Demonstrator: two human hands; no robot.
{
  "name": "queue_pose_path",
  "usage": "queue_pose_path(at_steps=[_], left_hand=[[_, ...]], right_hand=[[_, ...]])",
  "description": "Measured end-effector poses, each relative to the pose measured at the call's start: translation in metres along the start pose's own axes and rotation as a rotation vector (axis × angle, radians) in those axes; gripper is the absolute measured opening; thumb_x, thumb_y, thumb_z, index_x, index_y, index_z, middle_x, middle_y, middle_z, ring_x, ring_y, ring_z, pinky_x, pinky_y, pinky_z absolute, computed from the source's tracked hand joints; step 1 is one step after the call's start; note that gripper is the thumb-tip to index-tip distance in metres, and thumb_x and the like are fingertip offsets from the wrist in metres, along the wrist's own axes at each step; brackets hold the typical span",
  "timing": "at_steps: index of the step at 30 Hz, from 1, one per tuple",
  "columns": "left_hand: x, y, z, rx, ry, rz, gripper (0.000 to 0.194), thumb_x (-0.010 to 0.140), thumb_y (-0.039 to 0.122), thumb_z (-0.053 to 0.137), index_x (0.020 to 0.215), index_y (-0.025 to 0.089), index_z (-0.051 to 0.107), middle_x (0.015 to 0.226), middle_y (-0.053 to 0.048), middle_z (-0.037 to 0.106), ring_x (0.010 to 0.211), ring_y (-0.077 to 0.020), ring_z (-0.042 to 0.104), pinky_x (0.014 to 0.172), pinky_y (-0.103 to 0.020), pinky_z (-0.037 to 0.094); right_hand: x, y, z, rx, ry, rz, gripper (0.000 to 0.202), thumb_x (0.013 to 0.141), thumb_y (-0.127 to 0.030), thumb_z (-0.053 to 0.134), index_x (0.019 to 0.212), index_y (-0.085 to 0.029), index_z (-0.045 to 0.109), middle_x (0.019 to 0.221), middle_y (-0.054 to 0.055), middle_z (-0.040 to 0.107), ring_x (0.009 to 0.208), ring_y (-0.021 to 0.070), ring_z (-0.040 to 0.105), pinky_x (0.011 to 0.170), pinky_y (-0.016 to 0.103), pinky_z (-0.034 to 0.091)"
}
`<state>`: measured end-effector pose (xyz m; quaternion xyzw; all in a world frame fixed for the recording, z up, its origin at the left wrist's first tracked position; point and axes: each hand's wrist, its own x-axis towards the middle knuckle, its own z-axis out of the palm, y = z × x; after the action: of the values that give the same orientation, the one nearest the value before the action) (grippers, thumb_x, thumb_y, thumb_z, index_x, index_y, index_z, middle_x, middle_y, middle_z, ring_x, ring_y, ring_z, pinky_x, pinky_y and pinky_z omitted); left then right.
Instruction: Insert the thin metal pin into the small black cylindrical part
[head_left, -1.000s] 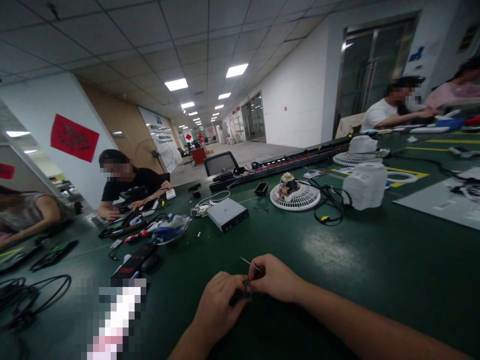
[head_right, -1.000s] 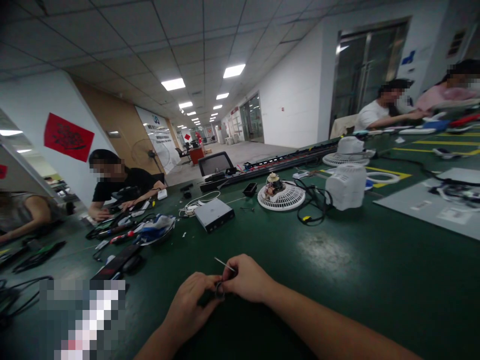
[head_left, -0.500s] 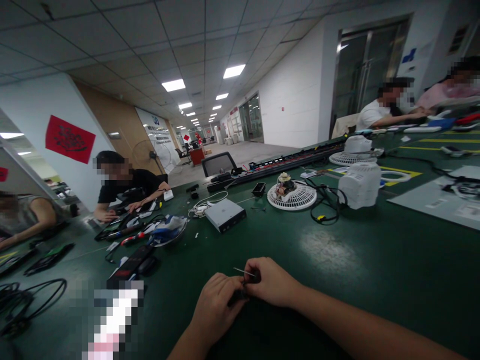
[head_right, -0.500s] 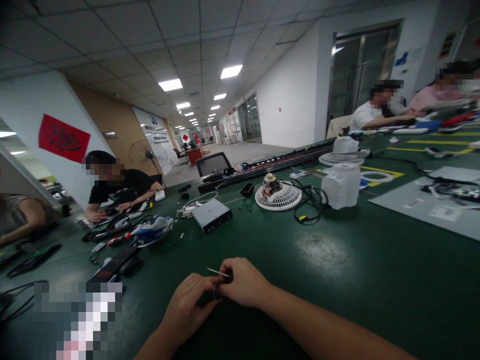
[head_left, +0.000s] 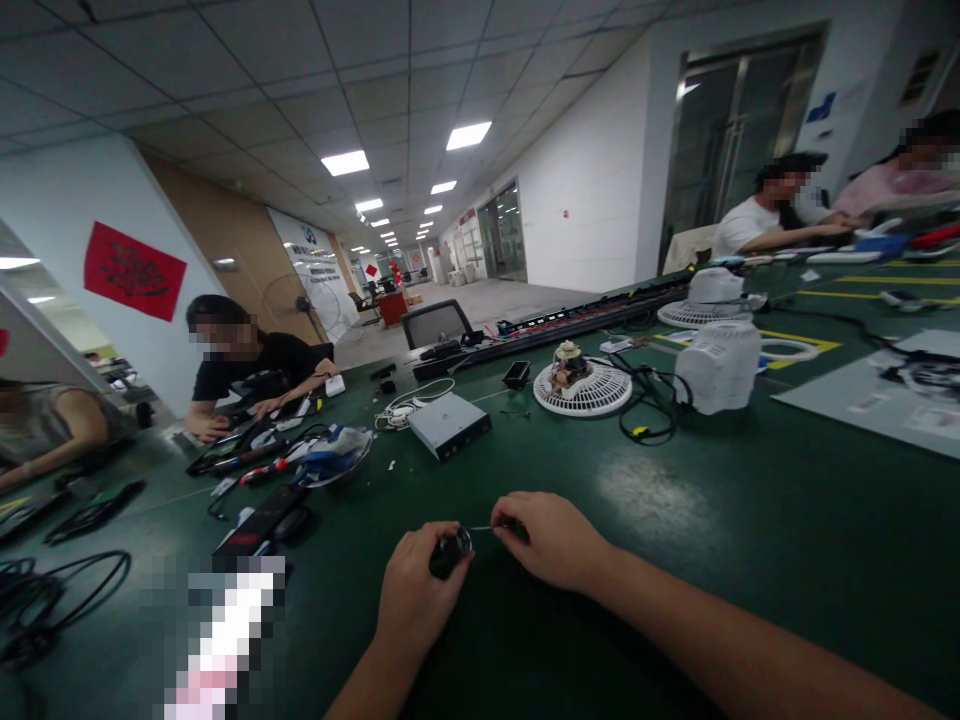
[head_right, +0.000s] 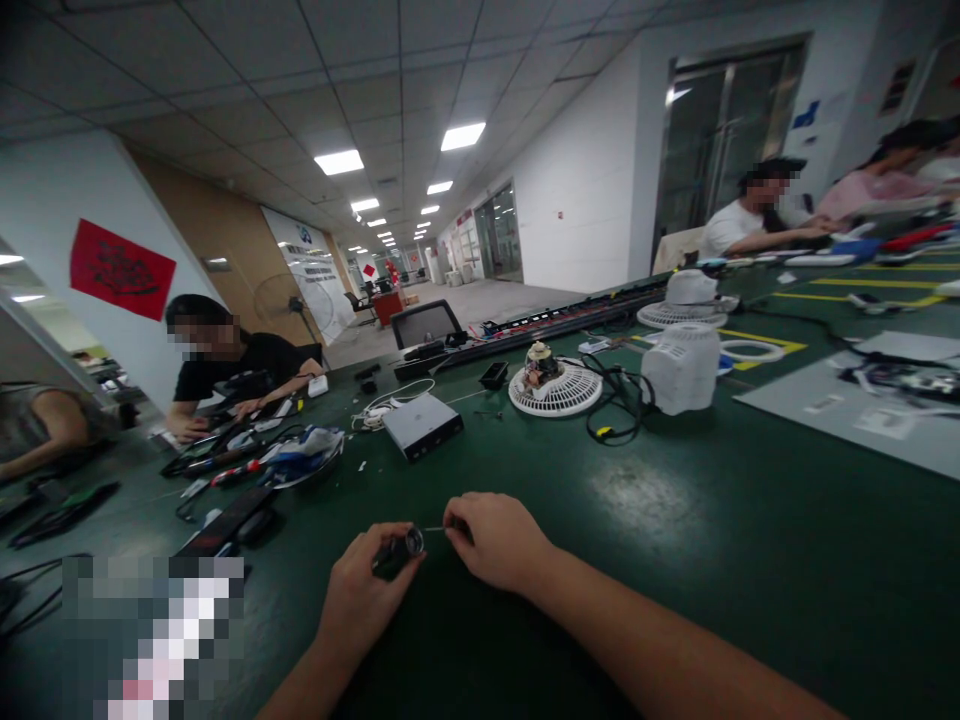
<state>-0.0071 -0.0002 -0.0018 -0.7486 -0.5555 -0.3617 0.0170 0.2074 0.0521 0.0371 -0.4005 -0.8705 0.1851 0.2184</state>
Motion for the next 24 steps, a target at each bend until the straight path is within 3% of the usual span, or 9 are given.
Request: queue_pose_path(at_steps=[5,10,14,19,24], left_hand=[[-0.0001,-0.0003,0.0001,-0.040,0.007,0.034,0.026,0.076,0.020,0.071,0.100,0.023,0.061,0.097,-0.003,0.071,0.086,-0.0205,0.068,0.076,-0.036,0.057],[0.0004,0.0026,-0.0005,-0.038,-0.016,0.091,0.027,0.075,0.017,0.072,0.099,0.023,0.061,0.098,-0.004,0.072,0.087,-0.0217,0.067,0.075,-0.038,0.057],[0.0011,0.0040,-0.0009,-0.032,-0.046,0.104,0.026,0.075,0.016,0.071,0.098,0.023,0.061,0.098,-0.003,0.072,0.086,-0.0211,0.067,0.076,-0.037,0.057],[0.0015,0.0043,-0.0012,-0.010,-0.062,0.154,0.024,0.077,0.018,0.069,0.099,0.023,0.062,0.097,-0.004,0.072,0.085,-0.0212,0.068,0.074,-0.036,0.056],[0.0009,0.0059,-0.0006,0.001,-0.078,0.199,0.021,0.078,0.017,0.067,0.098,0.022,0.062,0.095,-0.004,0.072,0.084,-0.0207,0.068,0.074,-0.035,0.055]], right_hand=[[-0.0013,0.0018,-0.0002,-0.062,-0.030,-0.132,0.018,0.087,-0.026,0.055,0.097,-0.024,0.069,0.091,0.002,0.067,0.082,0.0169,0.061,0.072,0.027,0.041],[-0.0031,-0.0016,0.0009,-0.157,-0.043,-0.138,0.020,0.087,-0.026,0.053,0.095,-0.022,0.071,0.088,0.004,0.066,0.080,0.0180,0.060,0.070,0.028,0.041],[-0.0040,-0.0025,0.0017,-0.127,-0.063,-0.162,0.018,0.085,-0.027,0.056,0.094,-0.024,0.071,0.087,0.003,0.067,0.080,0.0177,0.061,0.070,0.028,0.040],[-0.0042,-0.0058,0.0050,-0.172,-0.042,-0.089,0.019,0.086,-0.028,0.053,0.090,-0.022,0.071,0.085,0.005,0.067,0.078,0.0189,0.061,0.067,0.028,0.039],[-0.0047,-0.0070,0.0044,-0.144,-0.082,-0.136,0.017,0.082,-0.028,0.056,0.087,-0.023,0.072,0.081,0.003,0.068,0.076,0.0183,0.061,0.067,0.028,0.040]])
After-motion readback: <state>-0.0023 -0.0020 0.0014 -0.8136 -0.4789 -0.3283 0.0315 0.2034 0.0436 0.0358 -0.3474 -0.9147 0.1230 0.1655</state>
